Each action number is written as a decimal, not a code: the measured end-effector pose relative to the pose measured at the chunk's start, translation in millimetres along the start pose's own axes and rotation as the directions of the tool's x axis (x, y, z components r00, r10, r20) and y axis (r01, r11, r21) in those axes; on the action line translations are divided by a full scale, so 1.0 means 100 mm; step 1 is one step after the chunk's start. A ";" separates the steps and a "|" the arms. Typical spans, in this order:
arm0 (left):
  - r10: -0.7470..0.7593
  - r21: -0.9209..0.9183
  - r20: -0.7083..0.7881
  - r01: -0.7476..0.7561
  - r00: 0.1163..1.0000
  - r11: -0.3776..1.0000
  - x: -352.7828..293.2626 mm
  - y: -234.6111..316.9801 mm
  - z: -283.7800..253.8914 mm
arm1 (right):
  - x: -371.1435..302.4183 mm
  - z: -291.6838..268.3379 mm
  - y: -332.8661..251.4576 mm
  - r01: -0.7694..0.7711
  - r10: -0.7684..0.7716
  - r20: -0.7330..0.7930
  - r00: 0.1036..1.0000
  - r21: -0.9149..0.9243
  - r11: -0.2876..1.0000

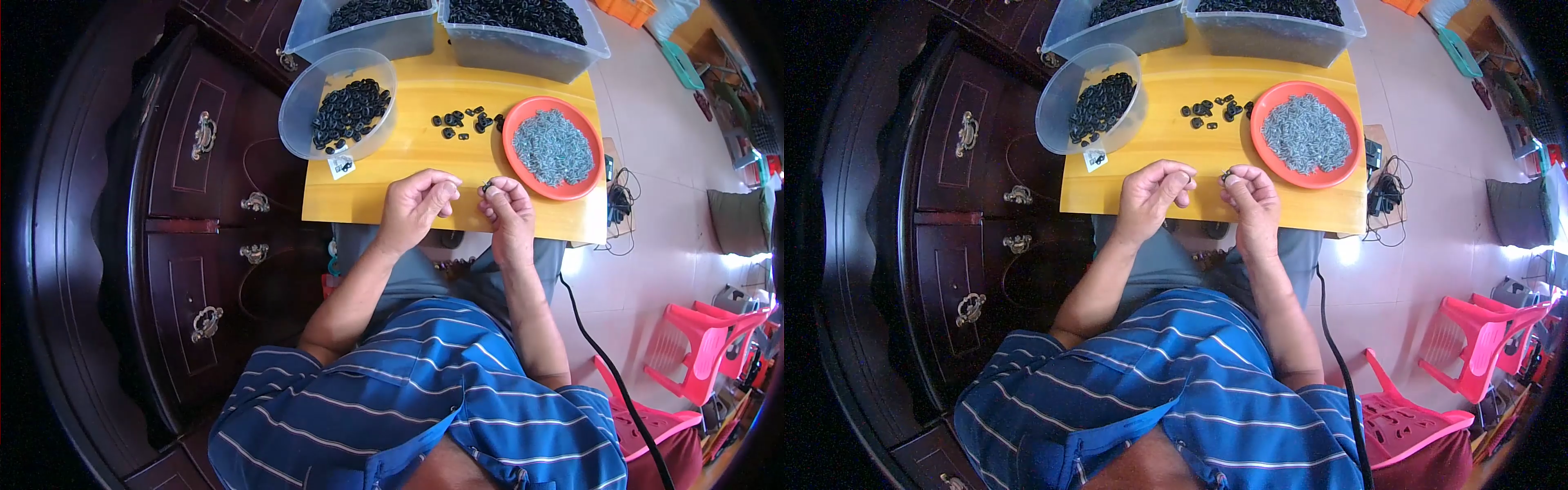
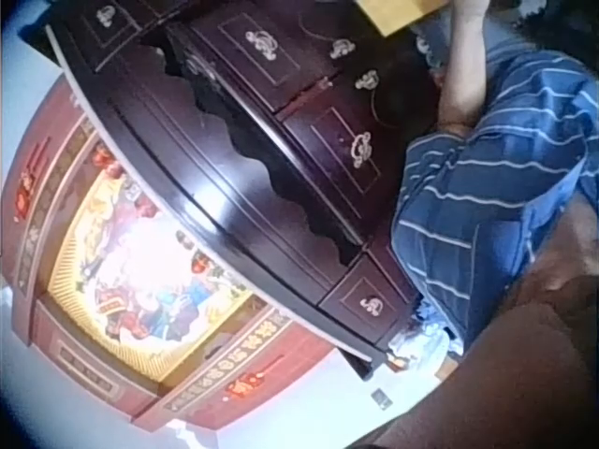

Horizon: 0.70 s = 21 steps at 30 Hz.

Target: The person places a bowl of plastic toggle components onto the table and assembles cord locks by inserting small pins into the plastic toggles by hand.

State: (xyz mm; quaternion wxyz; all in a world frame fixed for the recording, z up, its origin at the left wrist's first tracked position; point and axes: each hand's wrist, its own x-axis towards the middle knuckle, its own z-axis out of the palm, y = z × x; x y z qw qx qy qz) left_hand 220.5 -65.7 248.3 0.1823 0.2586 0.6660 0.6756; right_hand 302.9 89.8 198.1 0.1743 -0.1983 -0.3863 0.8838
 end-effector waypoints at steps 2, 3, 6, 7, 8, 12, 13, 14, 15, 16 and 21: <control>-0.040 -0.042 -0.035 0.039 0.999 0.998 0.01 -0.02 0.00 | -0.02 0.02 0.01 0.015 -0.015 0.011 1.000 -0.030 0.999; -0.042 -0.042 -0.035 0.041 0.998 0.998 0.02 -0.03 0.00 | -0.03 0.02 0.02 0.029 -0.028 0.021 0.999 -0.061 0.998; -0.073 -0.082 -0.070 0.067 0.995 0.994 0.04 -0.05 -0.01 | -0.05 0.01 0.07 0.062 -0.058 0.038 0.998 -0.099 0.993; -0.056 -0.091 -0.074 0.049 0.996 0.995 0.04 -0.05 0.00 | -0.05 0.01 0.07 0.061 -0.057 0.038 0.998 -0.099 0.993; -0.038 -0.101 -0.079 0.030 0.996 0.994 0.04 -0.05 0.01 | -0.06 0.01 0.07 0.071 -0.065 0.057 0.996 -0.128 0.989; -0.044 0.000 -0.043 0.044 0.998 0.999 0.03 -0.11 -0.04 | -0.06 0.03 0.06 0.096 -0.085 0.070 0.994 -0.178 0.979; -0.027 0.048 -0.032 0.029 0.999 0.998 0.03 -0.10 -0.03 | -0.06 0.04 0.06 0.096 -0.085 0.069 0.994 -0.178 0.979; -0.011 0.095 -0.019 0.013 1.000 0.995 0.03 -0.09 -0.03 | -0.06 0.05 0.05 0.099 -0.087 0.072 0.994 -0.183 0.978; -0.014 0.093 -0.018 0.015 1.000 0.996 0.03 -0.08 -0.03 | -0.07 0.05 0.04 0.100 -0.087 0.074 0.993 -0.188 0.977; 0.032 0.167 -0.005 -0.031 0.999 0.985 0.03 -0.06 -0.03 | -0.08 0.05 0.04 0.098 -0.086 0.071 0.994 -0.189 0.977; 0.072 0.256 0.040 -0.080 0.997 0.963 0.04 -0.01 -0.02 | -0.09 0.06 0.02 0.079 -0.058 0.104 0.993 -0.206 0.975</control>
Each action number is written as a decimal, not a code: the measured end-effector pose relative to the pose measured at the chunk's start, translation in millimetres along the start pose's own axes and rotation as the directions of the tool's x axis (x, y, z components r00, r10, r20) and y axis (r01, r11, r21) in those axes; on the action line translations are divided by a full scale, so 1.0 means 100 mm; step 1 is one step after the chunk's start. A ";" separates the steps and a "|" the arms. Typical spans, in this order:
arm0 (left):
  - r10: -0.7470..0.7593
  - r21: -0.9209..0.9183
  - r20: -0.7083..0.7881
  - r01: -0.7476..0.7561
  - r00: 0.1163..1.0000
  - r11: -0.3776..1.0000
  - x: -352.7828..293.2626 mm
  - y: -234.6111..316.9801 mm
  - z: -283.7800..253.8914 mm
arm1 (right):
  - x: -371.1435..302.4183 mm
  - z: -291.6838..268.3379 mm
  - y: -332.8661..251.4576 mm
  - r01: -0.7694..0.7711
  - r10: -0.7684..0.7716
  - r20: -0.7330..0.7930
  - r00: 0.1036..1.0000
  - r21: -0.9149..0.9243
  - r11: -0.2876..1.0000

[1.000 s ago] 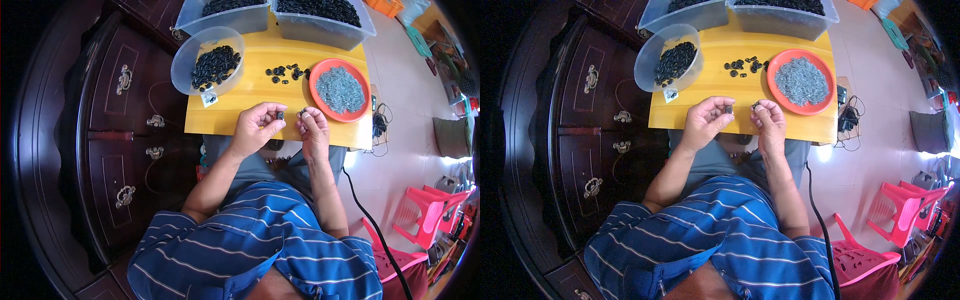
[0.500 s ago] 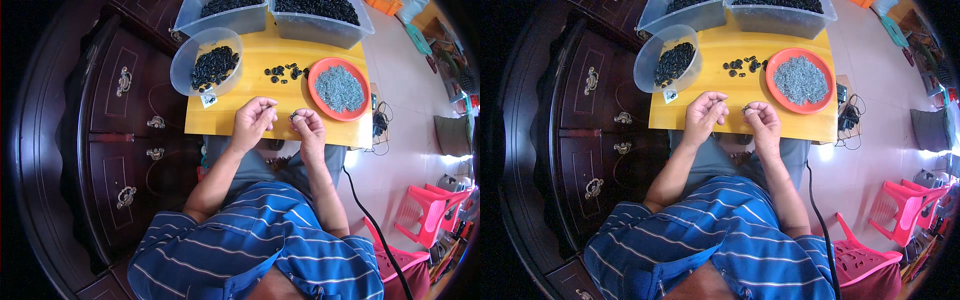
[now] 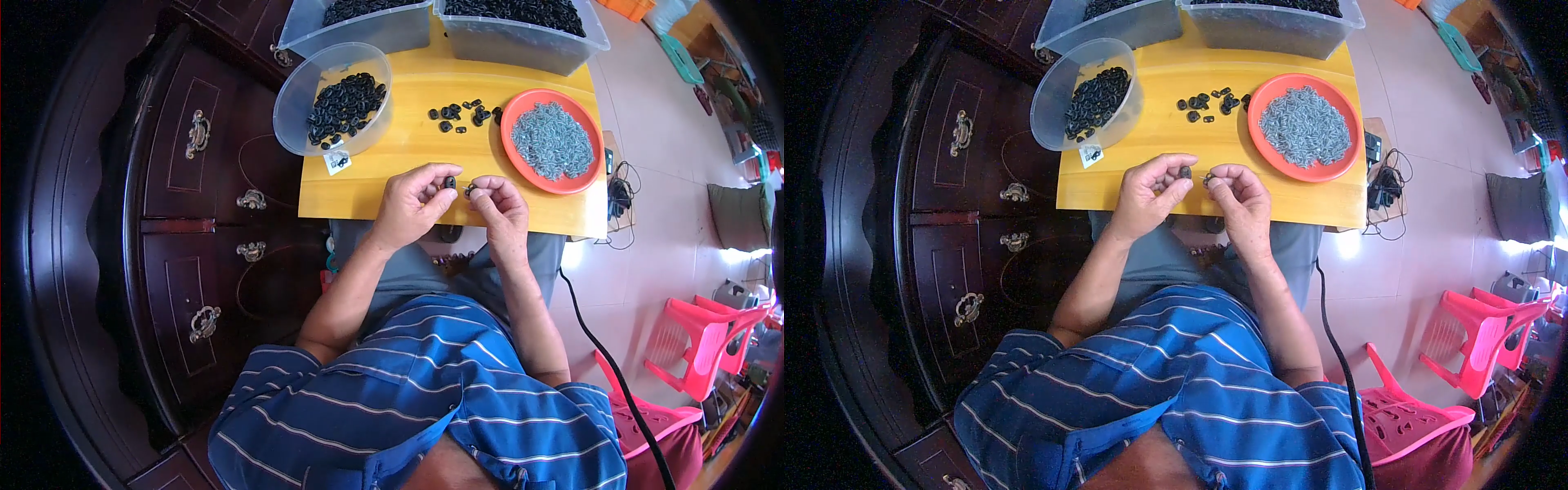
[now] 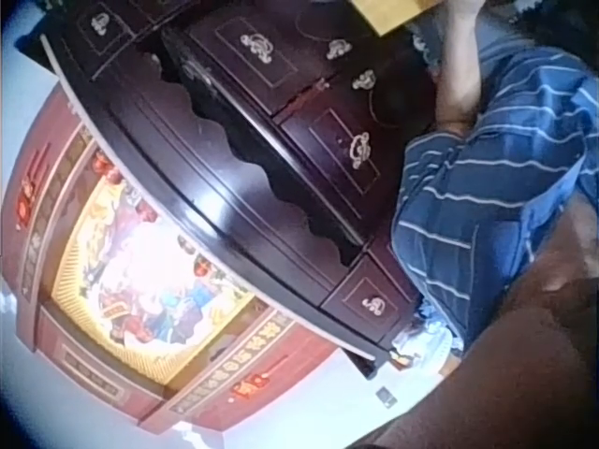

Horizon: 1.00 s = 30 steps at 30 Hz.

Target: The person places a bowl of plastic toggle components onto the table and assembles cord locks by inserting small pins into the plastic toggles by hand.

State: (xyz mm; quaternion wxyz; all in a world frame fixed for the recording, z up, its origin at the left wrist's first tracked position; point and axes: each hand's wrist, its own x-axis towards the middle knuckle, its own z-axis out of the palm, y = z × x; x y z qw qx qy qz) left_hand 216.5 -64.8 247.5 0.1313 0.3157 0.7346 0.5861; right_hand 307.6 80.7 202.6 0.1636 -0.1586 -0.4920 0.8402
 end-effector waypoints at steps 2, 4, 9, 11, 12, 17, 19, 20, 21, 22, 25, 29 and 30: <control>-0.031 -0.052 -0.020 0.030 0.999 0.998 0.00 0.00 0.01 | 0.00 0.00 0.01 0.005 -0.005 -0.005 1.000 -0.004 1.000; -0.026 -0.045 -0.011 0.026 1.000 0.999 -0.01 0.00 -0.01 | 0.00 0.00 0.01 0.009 -0.009 -0.011 1.000 -0.008 1.000; 0.003 0.014 0.033 -0.004 0.999 1.000 0.00 0.03 -0.02 | 0.00 0.01 0.02 0.022 -0.022 0.004 1.000 -0.014 1.000; -0.027 -0.003 0.039 0.028 0.999 1.000 -0.01 0.03 -0.02 | 0.00 0.01 0.02 0.019 -0.019 0.004 1.000 -0.015 1.000; -0.027 -0.004 0.039 0.028 0.999 1.000 -0.01 0.04 -0.02 | 0.00 0.01 0.02 0.017 -0.017 0.002 1.000 -0.015 1.000; -0.011 0.032 0.062 0.009 0.998 0.999 -0.01 0.03 -0.01 | -0.01 0.00 0.03 0.014 -0.014 0.000 1.000 -0.008 1.000; -0.004 0.035 0.071 0.002 0.998 0.999 0.00 0.04 -0.02 | -0.01 0.00 0.03 0.011 -0.011 0.004 1.000 -0.009 1.000; 0.003 0.038 0.079 -0.006 0.997 0.999 0.00 0.04 -0.02 | -0.02 -0.01 0.03 0.001 -0.001 0.002 1.000 0.000 1.000; 0.002 0.038 0.078 -0.005 0.997 0.999 0.00 0.03 -0.02 | -0.02 -0.01 0.02 -0.010 0.010 0.000 1.000 0.009 1.000; -0.005 0.036 0.082 0.002 0.997 0.999 -0.01 0.03 -0.02 | -0.02 -0.01 0.03 -0.011 0.011 0.001 1.000 0.009 1.000; -0.004 0.039 0.087 0.000 0.996 0.999 -0.01 0.02 -0.03 | -0.03 -0.01 0.03 -0.019 0.019 0.001 1.000 0.000 1.000; 0.019 0.055 0.085 -0.024 0.996 0.998 -0.02 -0.03 -0.02 | -0.03 -0.01 0.05 -0.016 0.016 -0.008 1.000 -0.008 1.000; 0.021 0.053 0.084 -0.026 0.996 0.998 -0.02 -0.02 -0.02 | -0.03 -0.01 0.05 0.000 0.000 -0.008 1.000 -0.005 1.000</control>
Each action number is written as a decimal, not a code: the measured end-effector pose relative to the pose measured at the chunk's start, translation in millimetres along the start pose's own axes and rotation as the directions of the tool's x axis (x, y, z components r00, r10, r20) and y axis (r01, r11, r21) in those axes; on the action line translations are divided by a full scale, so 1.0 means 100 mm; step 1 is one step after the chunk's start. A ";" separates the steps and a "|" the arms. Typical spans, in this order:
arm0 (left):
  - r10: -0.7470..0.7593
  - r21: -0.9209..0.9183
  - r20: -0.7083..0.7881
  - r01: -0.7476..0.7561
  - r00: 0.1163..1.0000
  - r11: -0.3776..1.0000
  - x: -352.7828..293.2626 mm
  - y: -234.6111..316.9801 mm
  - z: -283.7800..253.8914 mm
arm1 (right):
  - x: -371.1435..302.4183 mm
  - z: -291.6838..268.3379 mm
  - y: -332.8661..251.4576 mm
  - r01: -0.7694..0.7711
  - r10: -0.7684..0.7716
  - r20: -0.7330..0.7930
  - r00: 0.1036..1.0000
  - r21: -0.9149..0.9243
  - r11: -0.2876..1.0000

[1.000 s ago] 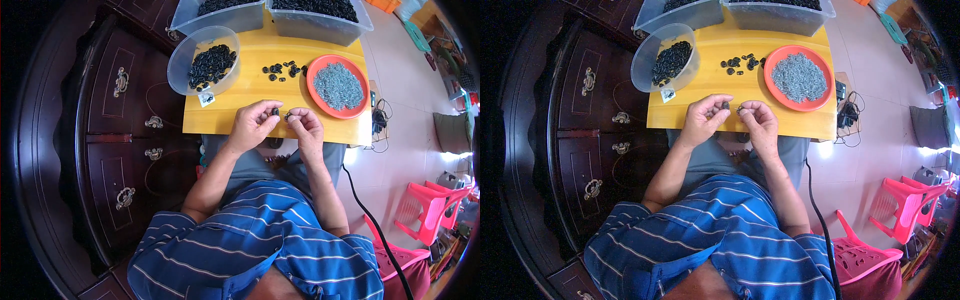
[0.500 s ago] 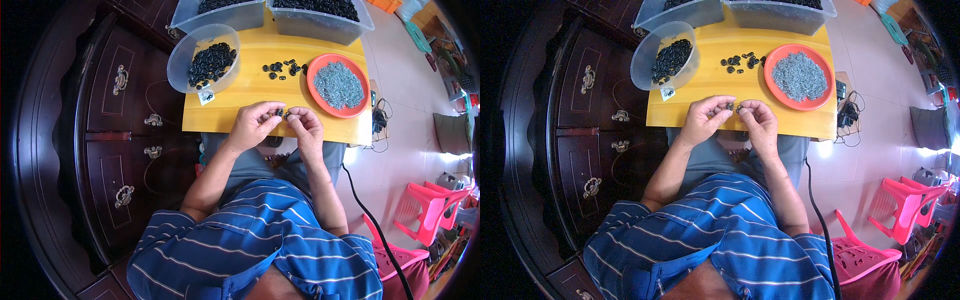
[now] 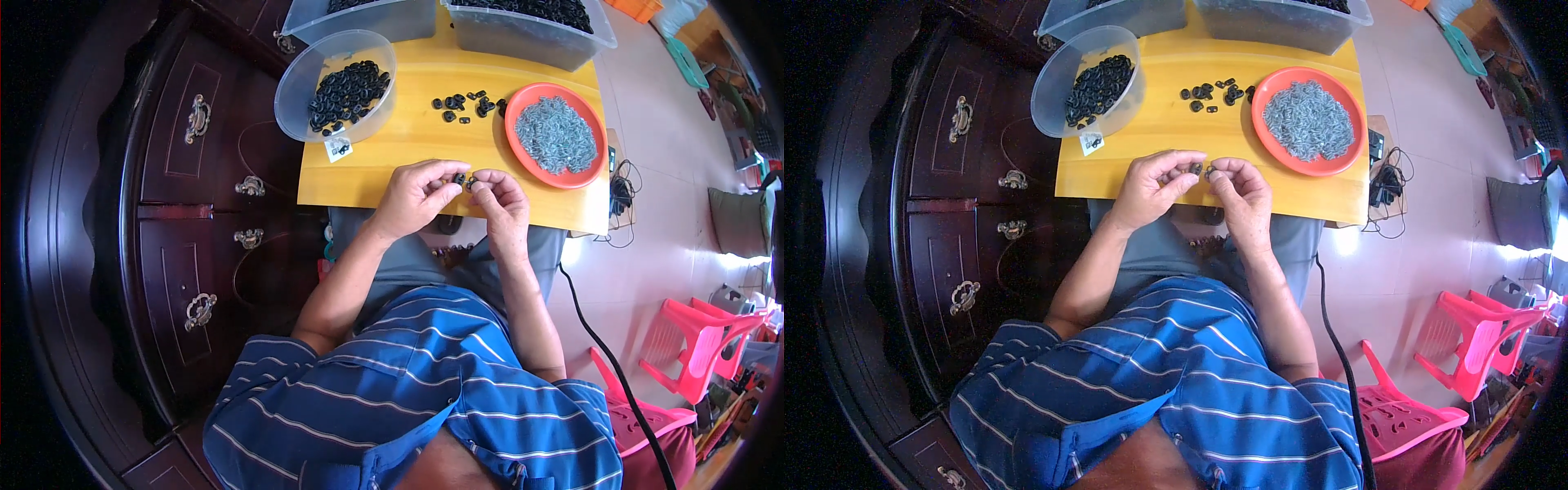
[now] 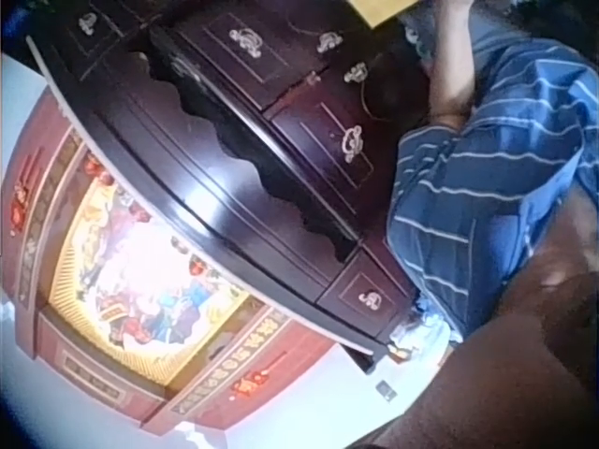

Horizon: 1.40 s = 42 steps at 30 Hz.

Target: The person places a bowl of plastic toggle components onto the table and assembles cord locks by inserting small pins into the plastic toggles by hand.

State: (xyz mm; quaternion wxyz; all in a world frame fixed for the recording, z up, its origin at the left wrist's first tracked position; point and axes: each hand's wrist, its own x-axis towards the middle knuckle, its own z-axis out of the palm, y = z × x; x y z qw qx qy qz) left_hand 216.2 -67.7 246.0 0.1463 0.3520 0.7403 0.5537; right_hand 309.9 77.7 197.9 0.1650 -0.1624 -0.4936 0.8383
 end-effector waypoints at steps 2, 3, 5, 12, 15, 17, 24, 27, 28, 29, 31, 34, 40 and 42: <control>-0.029 -0.051 0.011 0.030 1.000 0.998 0.00 0.02 0.00 | 0.01 0.01 0.00 -0.002 0.002 0.000 1.000 -0.004 1.000; -0.030 -0.051 0.011 0.031 0.999 0.998 0.00 0.02 0.00 | 0.01 0.01 0.01 -0.008 0.008 -0.001 1.000 -0.004 1.000; -0.049 -0.067 0.022 0.050 0.999 0.996 0.00 0.00 0.01 | 0.01 0.01 0.01 -0.005 0.005 0.000 1.000 -0.004 1.000; -0.027 0.019 0.066 0.026 0.997 0.999 0.01 -0.06 0.00 | 0.01 -0.01 0.05 -0.033 0.033 0.007 0.999 0.027 0.999; -0.013 0.014 0.054 0.013 0.998 1.000 0.02 -0.05 0.00 | 0.00 -0.01 0.05 -0.036 0.036 0.000 0.999 0.031 0.999; 0.032 0.030 0.042 -0.033 0.999 0.999 0.03 -0.01 -0.01 | 0.00 0.00 0.04 -0.053 0.053 -0.005 0.999 0.031 0.998; 0.053 0.102 0.095 -0.063 0.994 0.993 0.11 -0.01 -0.09 | 0.02 -0.01 -0.01 -0.123 0.123 0.024 0.992 0.010 0.992; 0.037 0.083 0.112 -0.046 0.993 0.995 0.14 0.00 -0.09 | 0.03 -0.01 -0.07 -0.153 0.152 0.046 0.987 0.026 0.988; 0.045 0.097 0.127 -0.058 0.991 0.994 0.16 0.02 -0.10 | 0.04 -0.02 -0.08 -0.149 0.148 0.044 0.988 0.025 0.989; 0.056 0.110 0.142 -0.072 0.988 0.991 0.18 0.03 -0.10 | 0.05 -0.04 -0.08 -0.175 0.173 0.060 0.983 0.029 0.984; 0.087 0.124 0.171 -0.109 0.981 0.986 0.20 0.05 -0.09 | 0.06 -0.10 -0.08 -0.187 0.185 0.063 0.981 0.028 0.982; 0.145 0.154 0.212 -0.179 0.967 0.972 0.20 0.09 -0.09 | 0.04 -0.10 -0.05 -0.221 0.219 0.110 0.970 0.010 0.975; 0.051 0.213 0.191 -0.092 0.980 0.973 0.12 0.28 -0.08 | 0.01 0.04 0.02 -0.270 0.246 0.146 0.958 0.177 0.946; 0.042 0.273 0.146 -0.081 0.988 0.958 0.12 0.32 -0.04 | 0.01 0.07 -0.03 -0.300 0.273 0.145 0.951 0.223 0.927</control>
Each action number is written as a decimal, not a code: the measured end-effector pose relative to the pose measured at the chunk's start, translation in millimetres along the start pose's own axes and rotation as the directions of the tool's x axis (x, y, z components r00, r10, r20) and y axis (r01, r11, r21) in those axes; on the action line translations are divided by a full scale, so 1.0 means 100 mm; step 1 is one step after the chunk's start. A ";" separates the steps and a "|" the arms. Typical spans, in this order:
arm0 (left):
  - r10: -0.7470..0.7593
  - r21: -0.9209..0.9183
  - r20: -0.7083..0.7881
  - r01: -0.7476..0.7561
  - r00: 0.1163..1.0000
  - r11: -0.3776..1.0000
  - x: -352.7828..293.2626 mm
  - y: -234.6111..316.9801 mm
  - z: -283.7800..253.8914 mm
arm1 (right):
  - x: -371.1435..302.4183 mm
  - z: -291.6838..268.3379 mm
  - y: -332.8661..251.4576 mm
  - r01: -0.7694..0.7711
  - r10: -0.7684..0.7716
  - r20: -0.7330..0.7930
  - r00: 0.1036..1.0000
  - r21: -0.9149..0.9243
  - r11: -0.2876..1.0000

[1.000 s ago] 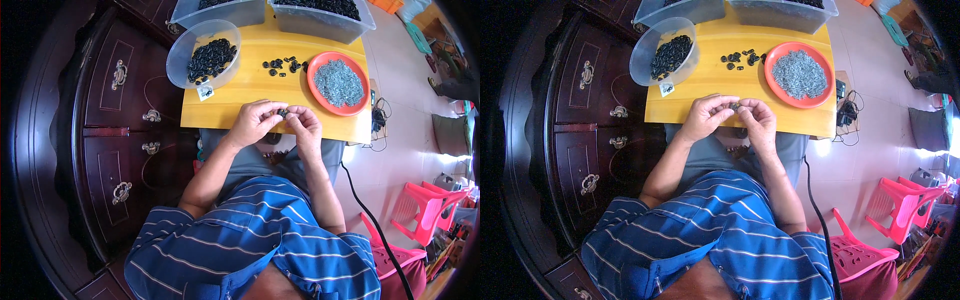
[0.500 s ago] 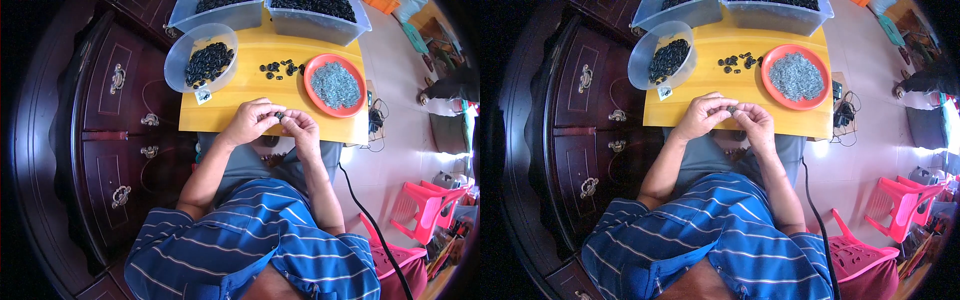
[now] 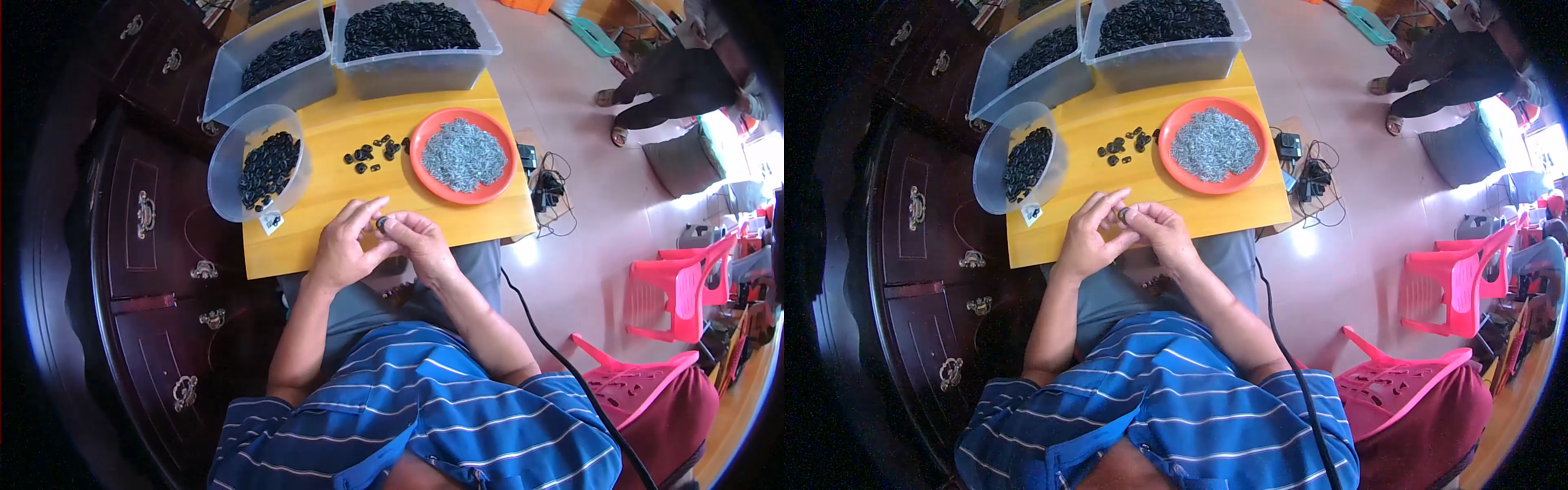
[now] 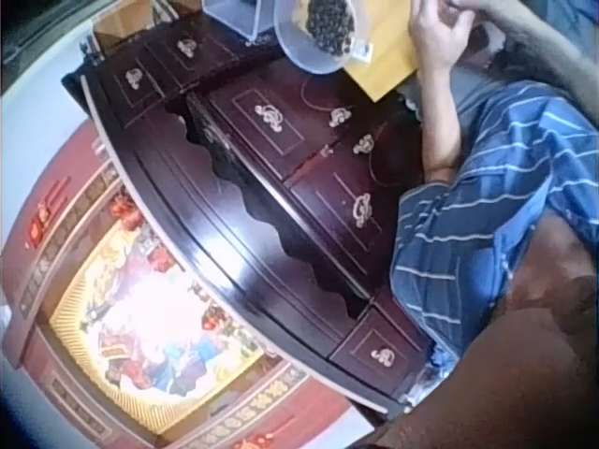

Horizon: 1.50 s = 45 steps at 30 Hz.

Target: The person places a bowl of plastic toggle components onto the table and assembles cord locks by inserting small pins into the plastic toggles by hand.

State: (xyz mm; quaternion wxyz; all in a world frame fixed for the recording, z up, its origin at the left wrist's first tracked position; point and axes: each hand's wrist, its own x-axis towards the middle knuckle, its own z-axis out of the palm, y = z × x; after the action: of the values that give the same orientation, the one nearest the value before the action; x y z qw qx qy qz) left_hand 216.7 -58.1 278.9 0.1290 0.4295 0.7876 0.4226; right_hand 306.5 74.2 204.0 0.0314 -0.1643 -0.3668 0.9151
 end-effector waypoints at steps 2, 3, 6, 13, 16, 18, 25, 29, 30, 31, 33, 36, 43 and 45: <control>0.070 0.108 -0.126 -0.056 0.990 0.993 0.00 0.04 0.08 | 0.02 -0.02 0.00 0.004 -0.004 0.016 1.000 0.024 1.000; 0.111 0.182 -0.167 -0.080 0.980 0.980 0.02 0.00 0.13 | 0.03 -0.03 0.00 0.010 -0.012 0.030 0.999 0.049 0.999; 0.212 0.262 -0.206 -0.154 0.955 0.953 0.07 -0.07 0.22 | 0.03 -0.04 -0.03 0.032 -0.034 0.017 0.999 0.105 0.994; 0.191 0.187 -0.250 -0.146 0.949 0.971 0.00 -0.15 0.22 | 0.01 0.01 0.00 -0.001 0.000 0.005 1.000 0.200 0.980; 0.163 0.139 -0.236 -0.133 0.958 0.981 -0.01 -0.17 0.21 | 0.02 -0.02 0.04 0.000 0.002 -0.012 1.000 0.208 0.978; 0.144 0.111 -0.226 -0.121 0.963 0.986 -0.02 -0.16 0.20 | 0.01 -0.02 0.02 -0.012 0.015 -0.014 1.000 0.215 0.976; 0.164 0.094 -0.190 -0.149 0.968 0.984 -0.01 -0.17 0.16 | 0.03 -0.01 0.02 -0.015 0.024 -0.052 0.998 0.166 0.986; 0.199 0.123 -0.201 -0.177 0.959 0.977 -0.01 -0.18 0.16 | 0.02 -0.01 0.05 -0.013 0.024 -0.070 0.997 0.159 0.987; 0.197 0.123 -0.202 -0.175 0.959 0.977 -0.01 -0.18 0.16 | 0.01 0.00 0.03 -0.013 0.024 -0.070 0.997 0.157 0.987; 0.195 0.119 -0.188 -0.175 0.963 0.977 -0.01 -0.18 0.16 | 0.01 0.00 0.03 -0.014 0.025 -0.069 0.997 0.156 0.988; 0.192 0.115 -0.174 -0.174 0.966 0.978 -0.02 -0.19 0.17 | -0.01 0.03 0.02 -0.008 0.020 -0.077 0.997 0.150 0.989; 0.198 0.150 -0.172 -0.173 0.965 0.974 -0.03 -0.21 0.17 | -0.01 0.04 0.05 0.010 0.005 -0.094 0.996 0.154 0.988; 0.173 0.060 -0.213 -0.164 0.962 0.985 0.00 -0.23 0.17 | 0.00 0.12 0.01 0.071 -0.054 -0.116 0.992 0.153 0.986; 0.107 0.001 -0.207 -0.110 0.973 0.994 0.00 -0.21 0.16 | 0.06 0.06 0.06 0.082 -0.063 -0.121 0.991 0.161 0.983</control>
State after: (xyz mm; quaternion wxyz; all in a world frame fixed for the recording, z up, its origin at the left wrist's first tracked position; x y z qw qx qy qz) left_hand 213.4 -54.8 253.1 0.0256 0.4250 0.7698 0.4756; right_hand 299.1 66.8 202.1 0.0996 -0.2001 -0.2928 0.9297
